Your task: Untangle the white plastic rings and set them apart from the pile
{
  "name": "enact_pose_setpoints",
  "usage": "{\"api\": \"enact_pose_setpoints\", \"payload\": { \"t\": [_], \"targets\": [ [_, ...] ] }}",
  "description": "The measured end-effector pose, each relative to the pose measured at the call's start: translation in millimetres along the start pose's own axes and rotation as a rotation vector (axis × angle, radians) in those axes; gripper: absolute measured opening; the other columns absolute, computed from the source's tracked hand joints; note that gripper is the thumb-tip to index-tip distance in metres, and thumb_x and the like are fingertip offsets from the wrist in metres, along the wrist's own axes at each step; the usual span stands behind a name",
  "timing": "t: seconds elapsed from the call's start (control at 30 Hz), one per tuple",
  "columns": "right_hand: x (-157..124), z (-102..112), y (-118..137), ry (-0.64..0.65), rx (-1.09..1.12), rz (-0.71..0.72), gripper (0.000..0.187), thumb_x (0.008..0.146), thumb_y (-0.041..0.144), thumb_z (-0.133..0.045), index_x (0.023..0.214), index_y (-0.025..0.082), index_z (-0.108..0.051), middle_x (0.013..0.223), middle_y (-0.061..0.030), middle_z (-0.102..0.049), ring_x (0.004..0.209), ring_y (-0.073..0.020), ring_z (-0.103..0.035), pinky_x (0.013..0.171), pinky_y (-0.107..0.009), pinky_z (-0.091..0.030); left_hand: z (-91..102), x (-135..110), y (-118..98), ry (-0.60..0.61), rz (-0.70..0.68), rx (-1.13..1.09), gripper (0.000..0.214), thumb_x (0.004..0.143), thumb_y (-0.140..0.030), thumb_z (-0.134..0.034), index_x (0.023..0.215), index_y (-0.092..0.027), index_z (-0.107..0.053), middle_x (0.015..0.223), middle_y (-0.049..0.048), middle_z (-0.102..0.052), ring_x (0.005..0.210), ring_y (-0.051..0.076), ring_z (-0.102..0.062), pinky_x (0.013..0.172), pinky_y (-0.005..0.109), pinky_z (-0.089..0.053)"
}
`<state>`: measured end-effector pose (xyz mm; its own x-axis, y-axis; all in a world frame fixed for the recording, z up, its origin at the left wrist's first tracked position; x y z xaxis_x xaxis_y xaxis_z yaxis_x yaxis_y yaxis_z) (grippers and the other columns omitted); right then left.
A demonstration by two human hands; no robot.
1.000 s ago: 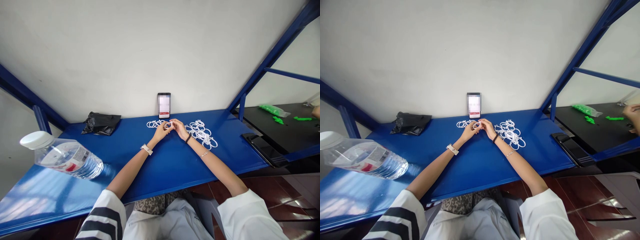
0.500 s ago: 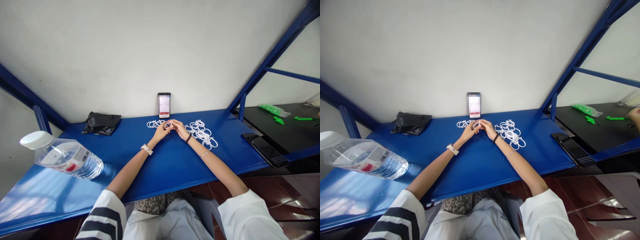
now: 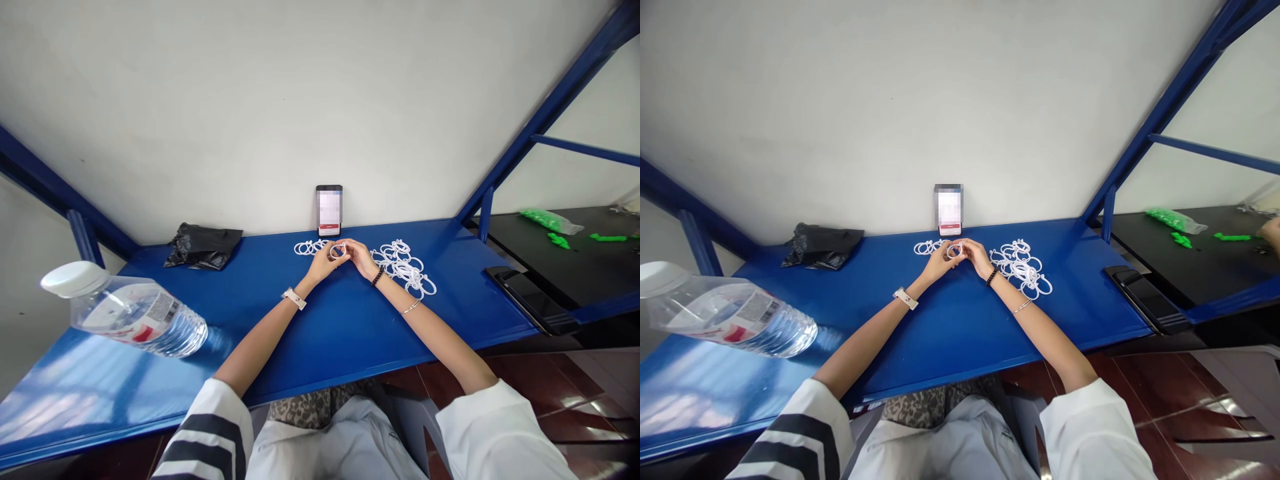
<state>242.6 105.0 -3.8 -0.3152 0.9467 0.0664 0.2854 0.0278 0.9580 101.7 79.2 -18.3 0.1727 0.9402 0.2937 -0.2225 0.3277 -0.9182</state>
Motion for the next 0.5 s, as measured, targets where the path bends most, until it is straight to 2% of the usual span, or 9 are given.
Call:
{"api": "enact_pose_setpoints", "payload": {
  "t": [0.27, 0.5],
  "targets": [
    [2.8, 3.1, -5.0, -0.012, 0.036, 0.012, 0.018, 0.068, 0.037, -0.068, 0.075, 0.020, -0.069, 0.068, 0.0002, -0.060, 0.065, -0.0144, -0.052, 0.062, -0.027, -0.041, 0.7, -0.6, -2.6, -0.007, -0.003, 0.022, 0.043, 0.073, -0.052, -0.069, 0.096, -0.018, -0.055, 0.063, -0.0035, -0.055, 0.058, 0.013, -0.056, 0.057, 0.024, -0.044],
    [3.4, 3.4, -5.3, -0.002, 0.038, 0.013, 0.026, 0.065, 0.043, -0.074, 0.076, 0.020, -0.068, 0.067, 0.0016, -0.057, 0.063, -0.0127, -0.050, 0.061, -0.026, -0.040, 0.6, 0.2, -0.3, -0.008, -0.002, 0.008, 0.043, 0.073, -0.053, -0.069, 0.094, -0.018, -0.054, 0.062, -0.0042, -0.054, 0.057, 0.012, -0.055, 0.054, 0.023, -0.043]
  ]
}}
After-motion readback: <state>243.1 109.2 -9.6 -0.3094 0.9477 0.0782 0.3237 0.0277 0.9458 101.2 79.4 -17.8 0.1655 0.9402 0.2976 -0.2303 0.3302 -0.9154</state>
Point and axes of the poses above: each hand's wrist, its own x-axis towards the middle knuckle, its own z-axis out of the back of the hand, y = z × x, the point moved 1 cm from there along x, towards the middle knuckle
